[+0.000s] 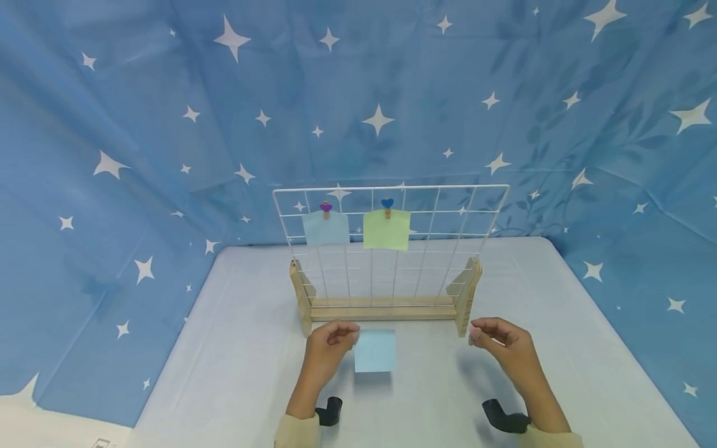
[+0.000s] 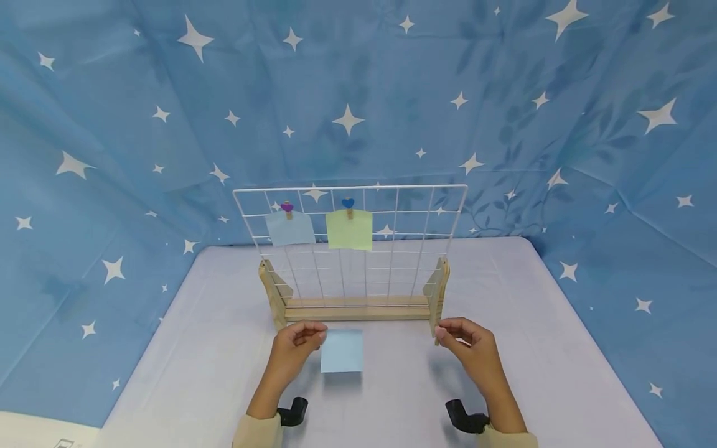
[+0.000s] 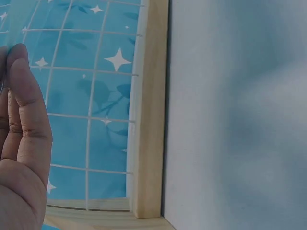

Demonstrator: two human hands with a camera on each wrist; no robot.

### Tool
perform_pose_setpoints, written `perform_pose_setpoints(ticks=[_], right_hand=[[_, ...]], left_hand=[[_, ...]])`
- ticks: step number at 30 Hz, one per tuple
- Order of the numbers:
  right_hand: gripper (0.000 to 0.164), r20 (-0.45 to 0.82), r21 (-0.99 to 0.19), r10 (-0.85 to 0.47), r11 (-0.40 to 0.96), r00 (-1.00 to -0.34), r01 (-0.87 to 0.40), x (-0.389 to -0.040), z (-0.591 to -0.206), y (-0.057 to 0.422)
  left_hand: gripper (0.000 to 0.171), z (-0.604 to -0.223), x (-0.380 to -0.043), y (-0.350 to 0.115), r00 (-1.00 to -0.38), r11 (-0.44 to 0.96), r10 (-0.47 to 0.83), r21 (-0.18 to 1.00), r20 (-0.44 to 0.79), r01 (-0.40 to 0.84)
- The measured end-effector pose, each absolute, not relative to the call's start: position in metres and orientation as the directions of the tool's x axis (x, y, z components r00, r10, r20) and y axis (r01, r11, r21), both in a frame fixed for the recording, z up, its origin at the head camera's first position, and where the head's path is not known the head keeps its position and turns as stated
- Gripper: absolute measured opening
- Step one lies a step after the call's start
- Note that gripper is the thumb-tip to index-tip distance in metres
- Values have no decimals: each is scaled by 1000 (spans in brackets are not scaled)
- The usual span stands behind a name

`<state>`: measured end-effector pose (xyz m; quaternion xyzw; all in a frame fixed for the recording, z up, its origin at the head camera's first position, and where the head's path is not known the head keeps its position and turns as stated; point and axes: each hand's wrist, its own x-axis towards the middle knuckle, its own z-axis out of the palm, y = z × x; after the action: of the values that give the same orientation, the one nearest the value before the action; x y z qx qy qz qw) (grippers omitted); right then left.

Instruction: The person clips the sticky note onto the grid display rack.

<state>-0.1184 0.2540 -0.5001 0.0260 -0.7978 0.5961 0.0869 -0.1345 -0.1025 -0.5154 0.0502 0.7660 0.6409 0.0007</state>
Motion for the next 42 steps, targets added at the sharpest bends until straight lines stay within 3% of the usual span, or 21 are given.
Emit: perform_pose_setpoints(ticks=[10,23,32,42], right_hand=[[23,235,-940,79,272,-969,-205,-124,-486,251],[14,310,-922,46,258,-950,-289,-130,-471,253],[19,334,-902,39,303,-942,-307,-136,-461,246],[16,368,-906,22,232,-930,-353,-144,-450,240]], left_hand=[[11,-497,-138,-96,-992,197,77,974,99,112],[11,-482,-145,-88,-985,143,58,975,163,170],[12,-472,-150,-83,-979,129,65,971,194,201],[10,-458,-156,-79,-970,137,83,962,228,238]])
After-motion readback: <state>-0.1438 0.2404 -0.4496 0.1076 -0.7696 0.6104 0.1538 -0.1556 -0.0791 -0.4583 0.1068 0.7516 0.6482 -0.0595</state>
